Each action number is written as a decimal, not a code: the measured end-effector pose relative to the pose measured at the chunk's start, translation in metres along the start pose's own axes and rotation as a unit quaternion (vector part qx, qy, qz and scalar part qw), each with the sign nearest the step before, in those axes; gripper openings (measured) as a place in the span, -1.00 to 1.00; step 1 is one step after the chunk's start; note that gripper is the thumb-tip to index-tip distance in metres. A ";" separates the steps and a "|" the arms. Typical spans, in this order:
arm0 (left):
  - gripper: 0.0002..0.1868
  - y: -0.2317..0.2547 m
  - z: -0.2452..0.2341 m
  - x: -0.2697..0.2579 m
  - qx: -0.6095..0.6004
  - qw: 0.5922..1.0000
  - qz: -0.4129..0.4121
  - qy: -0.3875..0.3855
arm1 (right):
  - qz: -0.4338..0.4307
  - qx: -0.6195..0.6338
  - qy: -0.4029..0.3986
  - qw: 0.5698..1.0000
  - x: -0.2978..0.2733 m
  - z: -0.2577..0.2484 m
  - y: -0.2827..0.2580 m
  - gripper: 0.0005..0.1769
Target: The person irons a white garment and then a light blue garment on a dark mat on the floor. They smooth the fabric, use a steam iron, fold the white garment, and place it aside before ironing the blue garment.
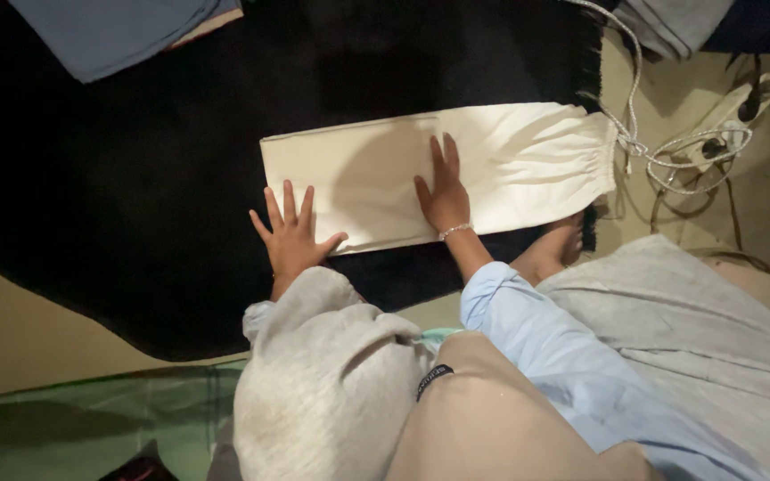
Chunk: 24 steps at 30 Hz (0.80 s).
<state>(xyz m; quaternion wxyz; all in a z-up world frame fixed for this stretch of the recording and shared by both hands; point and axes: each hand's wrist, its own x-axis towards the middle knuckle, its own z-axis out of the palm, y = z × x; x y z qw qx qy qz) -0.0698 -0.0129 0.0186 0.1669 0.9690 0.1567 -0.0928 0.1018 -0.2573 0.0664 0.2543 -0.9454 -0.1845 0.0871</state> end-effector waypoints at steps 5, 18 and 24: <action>0.19 0.008 -0.014 0.000 -0.023 0.999 -0.018 -0.030 | 0.088 0.031 0.075 0.993 -0.030 0.006 -0.001 -0.26; 0.27 0.007 -0.017 -0.001 -0.014 0.999 -0.005 -0.035 | 0.104 0.004 -0.004 0.995 -0.028 0.021 0.013 -0.46; 0.18 0.028 -0.039 -0.002 -0.001 0.997 0.012 -0.074 | 0.121 -0.015 -0.007 0.993 -0.026 0.012 0.011 -0.35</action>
